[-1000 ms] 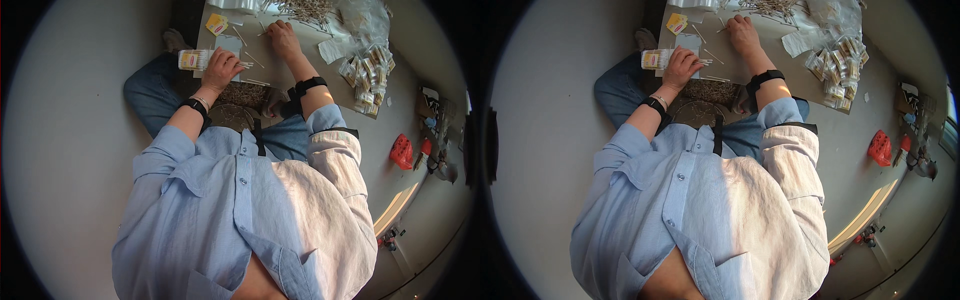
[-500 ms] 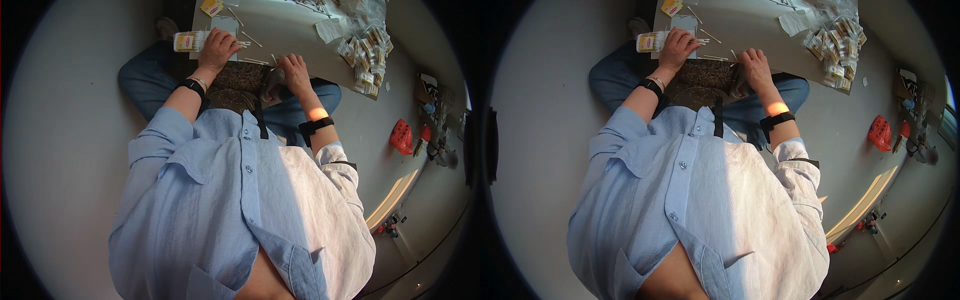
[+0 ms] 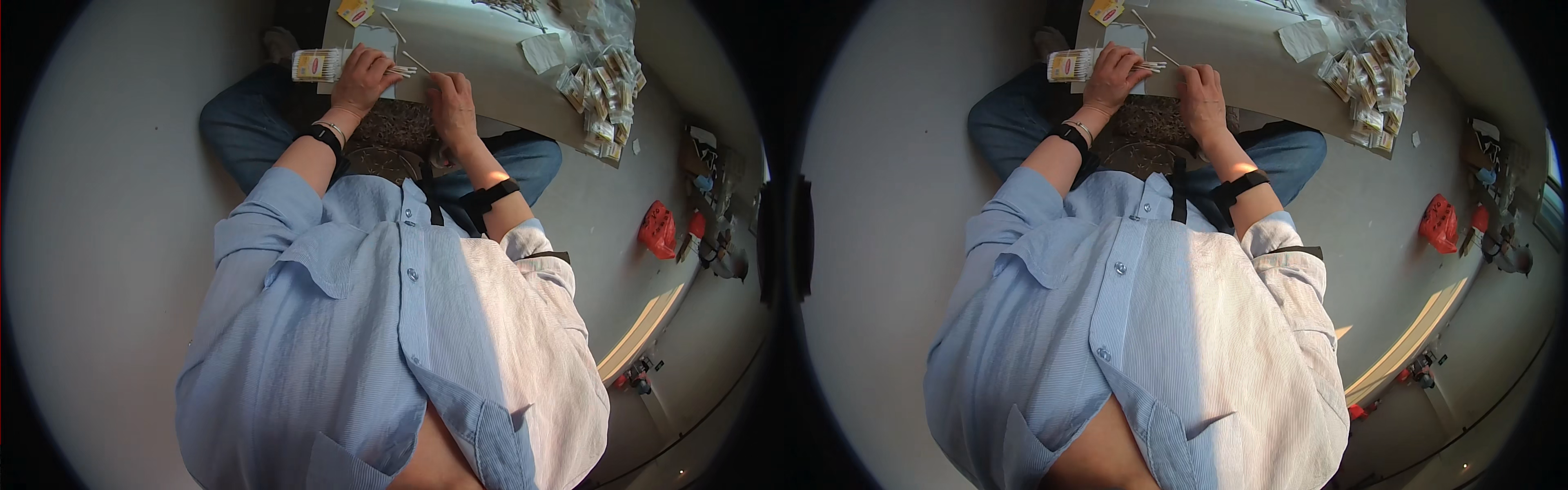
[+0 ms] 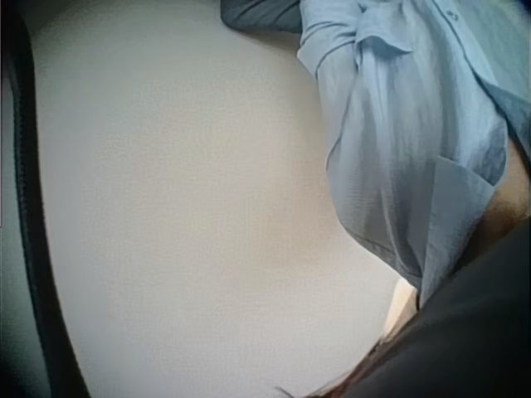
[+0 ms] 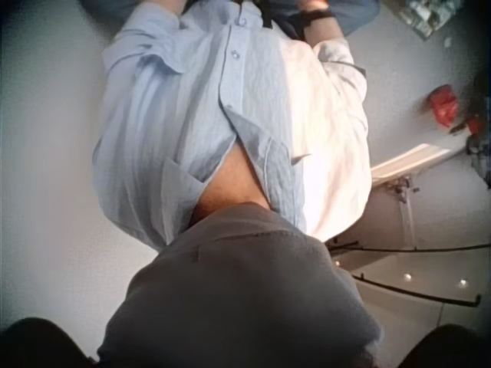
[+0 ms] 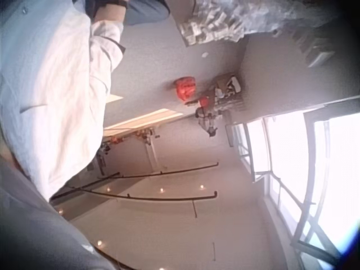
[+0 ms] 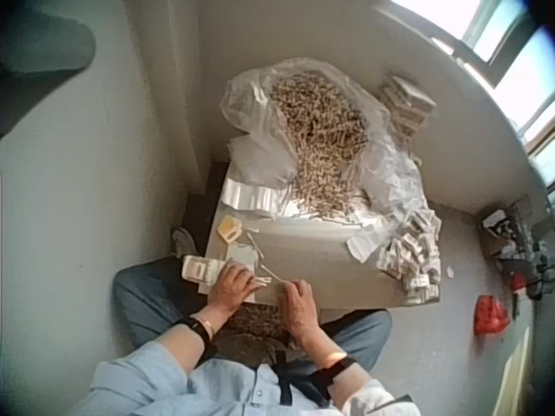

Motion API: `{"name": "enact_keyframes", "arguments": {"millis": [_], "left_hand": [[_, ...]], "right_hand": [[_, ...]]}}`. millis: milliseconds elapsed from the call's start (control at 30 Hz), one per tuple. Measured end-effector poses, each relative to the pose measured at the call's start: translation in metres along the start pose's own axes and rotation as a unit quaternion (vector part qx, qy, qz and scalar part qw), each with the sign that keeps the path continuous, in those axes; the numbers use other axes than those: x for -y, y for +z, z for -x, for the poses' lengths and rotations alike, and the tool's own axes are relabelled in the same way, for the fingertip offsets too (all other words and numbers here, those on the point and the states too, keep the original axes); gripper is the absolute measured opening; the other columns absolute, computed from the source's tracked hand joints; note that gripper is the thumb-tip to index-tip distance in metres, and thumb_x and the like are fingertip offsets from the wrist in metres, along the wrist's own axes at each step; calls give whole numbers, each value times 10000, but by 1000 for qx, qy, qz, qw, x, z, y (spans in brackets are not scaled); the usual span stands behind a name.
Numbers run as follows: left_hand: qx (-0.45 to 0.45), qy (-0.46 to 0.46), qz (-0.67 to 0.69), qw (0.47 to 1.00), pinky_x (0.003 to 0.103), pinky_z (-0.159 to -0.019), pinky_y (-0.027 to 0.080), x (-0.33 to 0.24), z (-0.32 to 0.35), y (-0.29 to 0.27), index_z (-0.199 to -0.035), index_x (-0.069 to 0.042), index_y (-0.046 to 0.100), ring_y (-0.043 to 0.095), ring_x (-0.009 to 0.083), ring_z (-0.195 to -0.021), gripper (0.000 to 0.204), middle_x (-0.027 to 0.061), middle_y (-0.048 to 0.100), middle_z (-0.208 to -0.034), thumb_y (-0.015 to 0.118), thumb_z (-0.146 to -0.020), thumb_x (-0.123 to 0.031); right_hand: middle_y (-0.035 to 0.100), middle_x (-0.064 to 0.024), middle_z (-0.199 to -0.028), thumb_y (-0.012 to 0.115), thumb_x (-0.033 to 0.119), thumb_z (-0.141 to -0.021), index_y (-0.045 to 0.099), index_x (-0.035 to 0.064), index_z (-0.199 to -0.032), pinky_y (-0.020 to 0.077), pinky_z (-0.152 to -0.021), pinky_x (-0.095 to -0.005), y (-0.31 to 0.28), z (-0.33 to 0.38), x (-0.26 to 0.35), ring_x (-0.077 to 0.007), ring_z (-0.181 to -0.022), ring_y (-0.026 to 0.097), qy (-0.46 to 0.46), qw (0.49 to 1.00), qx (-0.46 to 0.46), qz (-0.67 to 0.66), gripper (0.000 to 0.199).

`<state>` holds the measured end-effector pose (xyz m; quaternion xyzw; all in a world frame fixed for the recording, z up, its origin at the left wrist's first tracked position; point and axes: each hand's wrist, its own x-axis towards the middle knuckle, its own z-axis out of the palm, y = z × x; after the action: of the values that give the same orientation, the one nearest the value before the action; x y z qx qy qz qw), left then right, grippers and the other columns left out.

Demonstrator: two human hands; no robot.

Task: Manually sorting cotton swabs or similar hygienic products into small plastic bags and sealing them.

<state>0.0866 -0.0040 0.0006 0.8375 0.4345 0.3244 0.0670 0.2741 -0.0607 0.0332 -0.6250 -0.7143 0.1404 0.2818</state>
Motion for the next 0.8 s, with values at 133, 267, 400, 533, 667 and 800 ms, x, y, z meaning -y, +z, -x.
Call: {"name": "enact_keyframes", "arguments": {"millis": [133, 267, 400, 533, 667, 800], "left_hand": [[-7, -9, 2, 1000, 421, -1006, 407, 1, 0, 1, -918, -109, 596, 530, 226, -990, 284, 35, 540, -948, 698, -752, -316], [3, -12, 13, 1000, 427, -1006, 404, 1, 2, 0, -928, -103, 594, 531, 227, -989, 293, 38, 541, -956, 703, -746, -305], [19, -6, 26, 999, 424, -1014, 396, 2, 2, -1, -972, -98, 579, 514, 245, -1024, 349, 54, 527, -1006, 721, -722, -297], [-29, -55, 23, 998, 439, -1032, 375, -1, 4, 1, -1041, -99, 546, 477, 273, -1102, 441, 80, 499, -1092, 740, -695, -292], [-30, -61, 27, 997, 468, -1057, 337, -3, 1, 0, -1173, -87, 490, 421, 300, -1199, 581, 103, 461, -1215, 755, -687, -266], [-15, -69, 22, 997, 478, -1072, 317, -4, 0, -1, -1218, -96, 458, 403, 269, -1224, 636, 88, 449, -1248, 751, -686, -281]], "right_hand": [[523, -112, -996, 632, 89, -767, 594, 85, -967, 445, -832, -399, 16, -27, -1, -328, -967, 508, 40, 999, -36, 5, 204], [546, -108, -953, 591, 134, -798, 613, 95, -906, 450, -814, -402, 25, -42, -4, -318, -941, 514, 65, 995, 23, 69, 116], [552, -107, -931, 584, 151, -807, 617, 95, -864, 453, -810, -398, 28, -63, -4, -314, -925, 519, 37, 995, 31, 86, 87], [551, -110, -945, 584, 160, -812, 623, 98, -887, 449, -817, -404, 37, -74, 11, -317, -932, 519, -11, 992, 116, 46, 105], [559, -108, -944, 597, 179, -802, 635, 107, -918, 441, -822, -414, 50, -86, 16, -326, -940, 521, 37, 999, -17, 18, 142], [560, -109, -949, 598, 180, -798, 636, 105, -919, 437, -821, -411, 55, -97, 15, -325, -941, 522, 72, 996, 28, 46, 147]]}}
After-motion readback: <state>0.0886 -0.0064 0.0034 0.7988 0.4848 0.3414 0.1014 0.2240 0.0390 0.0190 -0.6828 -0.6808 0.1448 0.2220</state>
